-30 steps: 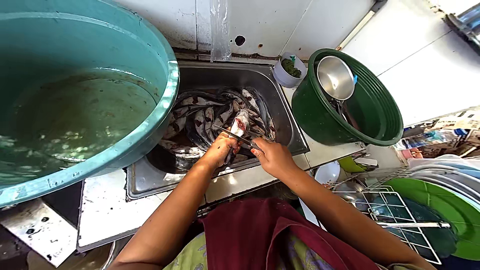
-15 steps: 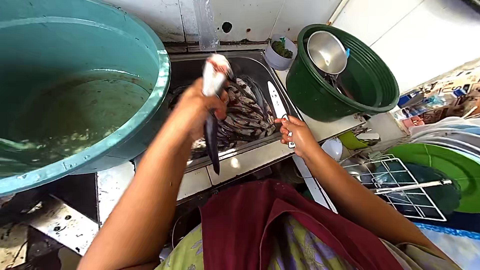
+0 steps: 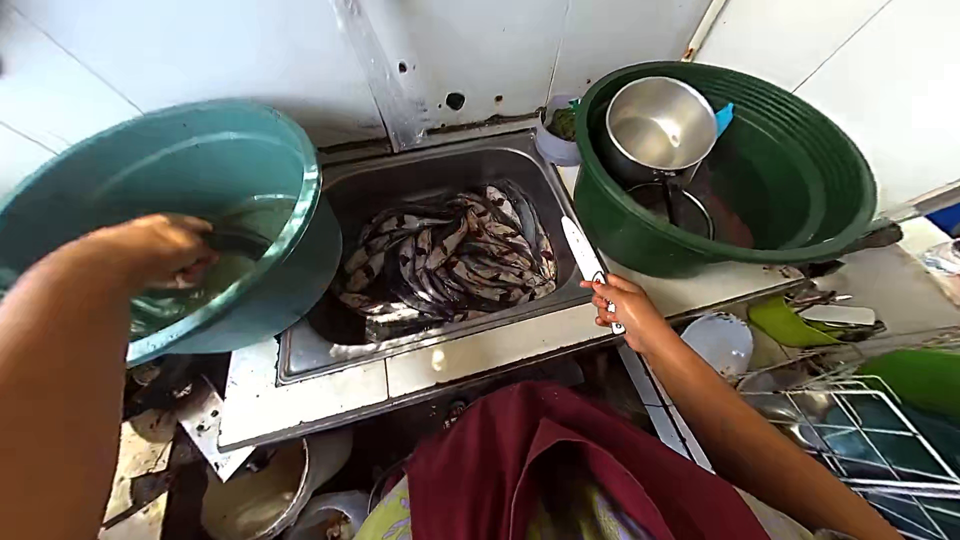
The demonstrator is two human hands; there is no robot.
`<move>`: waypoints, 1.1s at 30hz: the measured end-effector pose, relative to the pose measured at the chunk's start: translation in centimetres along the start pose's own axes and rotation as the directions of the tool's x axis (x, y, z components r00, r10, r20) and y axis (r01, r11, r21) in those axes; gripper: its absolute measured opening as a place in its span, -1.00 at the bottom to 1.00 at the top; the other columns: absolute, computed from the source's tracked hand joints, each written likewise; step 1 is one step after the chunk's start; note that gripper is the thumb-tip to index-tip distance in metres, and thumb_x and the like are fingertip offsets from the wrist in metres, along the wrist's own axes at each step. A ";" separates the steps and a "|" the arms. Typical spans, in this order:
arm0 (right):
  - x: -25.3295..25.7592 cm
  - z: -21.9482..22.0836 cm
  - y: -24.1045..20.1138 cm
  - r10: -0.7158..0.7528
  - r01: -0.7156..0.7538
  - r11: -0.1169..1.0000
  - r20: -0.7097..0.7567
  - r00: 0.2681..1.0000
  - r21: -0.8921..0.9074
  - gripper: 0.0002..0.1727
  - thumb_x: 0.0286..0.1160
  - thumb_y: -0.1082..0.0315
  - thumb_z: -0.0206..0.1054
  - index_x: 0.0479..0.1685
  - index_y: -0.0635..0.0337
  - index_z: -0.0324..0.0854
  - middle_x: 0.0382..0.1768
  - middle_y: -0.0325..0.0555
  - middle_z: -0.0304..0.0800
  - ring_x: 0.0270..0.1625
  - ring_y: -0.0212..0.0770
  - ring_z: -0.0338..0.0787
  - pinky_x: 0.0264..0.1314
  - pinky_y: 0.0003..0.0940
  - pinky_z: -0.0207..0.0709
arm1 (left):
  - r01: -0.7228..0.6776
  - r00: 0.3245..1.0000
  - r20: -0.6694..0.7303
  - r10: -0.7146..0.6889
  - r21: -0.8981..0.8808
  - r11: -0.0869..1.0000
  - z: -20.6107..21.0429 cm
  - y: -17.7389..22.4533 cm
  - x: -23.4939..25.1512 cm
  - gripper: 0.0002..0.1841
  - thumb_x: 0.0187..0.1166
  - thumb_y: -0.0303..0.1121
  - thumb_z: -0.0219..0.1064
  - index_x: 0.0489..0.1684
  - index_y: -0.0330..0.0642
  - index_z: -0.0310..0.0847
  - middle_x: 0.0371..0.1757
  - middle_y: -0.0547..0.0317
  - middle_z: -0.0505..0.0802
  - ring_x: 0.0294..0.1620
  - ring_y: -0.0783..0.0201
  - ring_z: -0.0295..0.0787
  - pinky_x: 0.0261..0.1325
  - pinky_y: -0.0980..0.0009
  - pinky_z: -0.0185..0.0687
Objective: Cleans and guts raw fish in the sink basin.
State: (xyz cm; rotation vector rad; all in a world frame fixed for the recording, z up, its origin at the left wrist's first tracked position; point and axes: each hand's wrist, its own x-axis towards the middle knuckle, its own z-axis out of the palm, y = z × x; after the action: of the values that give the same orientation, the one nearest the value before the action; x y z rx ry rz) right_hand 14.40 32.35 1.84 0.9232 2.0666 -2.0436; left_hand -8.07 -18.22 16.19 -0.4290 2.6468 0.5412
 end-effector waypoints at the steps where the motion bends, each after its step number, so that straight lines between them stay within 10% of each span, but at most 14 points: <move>1: 0.3 -0.6 -0.2 0.015 -0.013 0.997 0.031 0.999 -0.076 -0.69 0.88 0.32 0.02 0.30 0.29 0.57 -0.49 -0.29 0.38 -0.62 -0.43 0.34 -0.51 -0.54 0.39 | 0.047 0.999 0.003 -0.047 0.042 0.998 0.2 0.2 0.2 -0.73 0.83 -0.48 0.03 0.39 -0.27 0.46 -0.33 -0.04 0.56 -0.57 0.24 0.33 -0.47 0.30 0.35; 4: 1.7 -1.9 -1.1 -0.001 0.056 0.920 0.139 0.990 -0.389 -0.64 0.82 0.26 0.15 0.38 0.30 0.57 -0.14 0.00 0.61 -0.32 -0.25 0.58 -0.22 -0.30 0.55 | 0.115 0.993 -0.057 -0.108 0.138 0.984 -0.1 1.5 -0.5 -0.71 0.84 -0.44 0.06 0.39 -0.28 0.54 -0.10 -0.18 0.67 -0.34 0.12 0.50 -0.21 0.16 0.47; 6: 1.9 -1.9 -2.6 -0.102 0.178 0.830 0.170 0.980 -0.529 -0.65 0.77 0.22 0.23 0.29 0.29 0.64 -0.03 0.17 0.76 -0.11 -0.02 0.78 0.03 0.01 0.66 | 0.046 0.992 -0.123 -0.022 0.201 0.978 -0.8 2.5 -1.3 -0.70 0.83 -0.38 0.13 0.33 -0.37 0.60 0.13 -0.47 0.72 0.05 -0.29 0.69 0.17 -0.28 0.51; 9: 1.6 -0.7 -5.4 -0.437 0.461 0.737 0.172 0.883 -0.494 -0.73 0.75 0.28 0.21 0.15 0.26 0.68 -0.29 0.09 0.76 -0.33 -0.02 0.77 -0.15 0.07 0.67 | -0.190 0.909 -0.286 0.304 0.364 0.912 -1.0 5.4 -4.7 -0.65 0.73 -0.28 0.29 0.23 -0.41 0.68 0.13 -0.66 0.71 0.23 -0.68 0.59 0.21 -0.72 0.29; 12: 4.6 1.5 -5.3 -0.660 0.652 0.580 0.188 0.728 -0.488 -0.74 0.75 0.31 0.16 0.15 0.27 0.65 -0.30 0.02 0.78 -0.43 -0.10 0.74 -0.33 -0.06 0.69 | -0.327 0.782 -0.382 0.492 0.421 0.846 1.7 10.8 -9.2 -0.60 0.71 -0.29 0.23 0.36 -0.40 0.58 0.23 -0.63 0.67 0.31 -0.70 0.54 0.19 -0.71 0.30; 15: 7.3 3.0 -4.4 -0.204 0.298 0.368 0.236 0.950 -0.881 -0.67 0.73 0.19 0.20 0.25 0.18 0.67 -0.02 0.27 0.85 0.08 0.32 0.84 0.09 0.41 0.62 | -0.490 0.733 -0.289 0.616 0.404 0.772 7.8 14.9 -8.8 -0.62 0.67 -0.38 0.22 0.40 -0.34 0.60 0.30 -0.47 0.70 0.41 -0.48 0.58 0.34 -0.49 0.43; 17: 7.2 3.1 -4.2 -0.076 0.179 0.426 0.163 0.984 -0.887 -0.62 0.78 0.16 0.16 0.38 0.14 0.62 0.11 0.27 0.81 0.25 0.31 0.78 0.27 0.42 0.54 | -0.573 0.751 -0.132 0.647 0.357 0.738 13.7 15.4 -4.3 -0.63 0.58 -0.34 0.33 0.31 -0.25 0.66 0.22 -0.35 0.76 0.33 -0.36 0.67 0.28 -0.40 0.55; 24: 5.6 0.3 -1.3 -0.044 0.157 0.546 0.159 0.986 -0.823 -0.61 0.80 0.16 0.12 0.34 0.21 0.64 0.05 0.21 0.82 0.17 0.18 0.80 0.29 0.28 0.55 | -0.441 0.897 0.135 0.422 0.205 0.874 31.1 14.0 9.9 -0.36 0.44 -0.24 0.52 0.47 -0.42 0.51 0.51 -0.56 0.51 0.52 -0.55 0.43 0.41 -0.51 0.39; 28: 4.1 0.3 -0.1 -0.032 0.190 0.574 0.210 0.977 -0.796 -0.60 0.77 0.20 0.12 0.36 0.23 0.65 0.08 0.15 0.83 0.18 0.08 0.81 0.33 0.17 0.58 | -0.475 0.869 0.008 0.495 0.295 0.829 33.4 14.9 12.8 -0.37 0.33 -0.21 0.60 0.32 -0.45 0.58 0.39 -0.56 0.61 0.49 -0.54 0.44 0.51 -0.52 0.20; 33: 2.7 0.6 -0.2 -0.023 0.138 0.693 0.170 0.985 -0.708 -0.62 0.77 0.21 0.12 0.36 0.18 0.65 0.06 0.02 0.83 -0.12 -0.18 0.82 0.00 -0.14 0.69 | -0.468 0.884 0.185 0.429 0.360 0.807 33.1 15.8 13.6 -0.44 0.41 -0.09 0.52 0.16 -0.43 0.68 0.32 -0.47 0.70 0.43 -0.46 0.55 0.53 -0.51 0.14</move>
State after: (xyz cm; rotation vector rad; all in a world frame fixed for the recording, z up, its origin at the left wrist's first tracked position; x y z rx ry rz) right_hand 11.87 32.75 0.67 0.5085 2.5176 -1.0582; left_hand -15.09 7.00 -12.93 0.3533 2.6685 0.1323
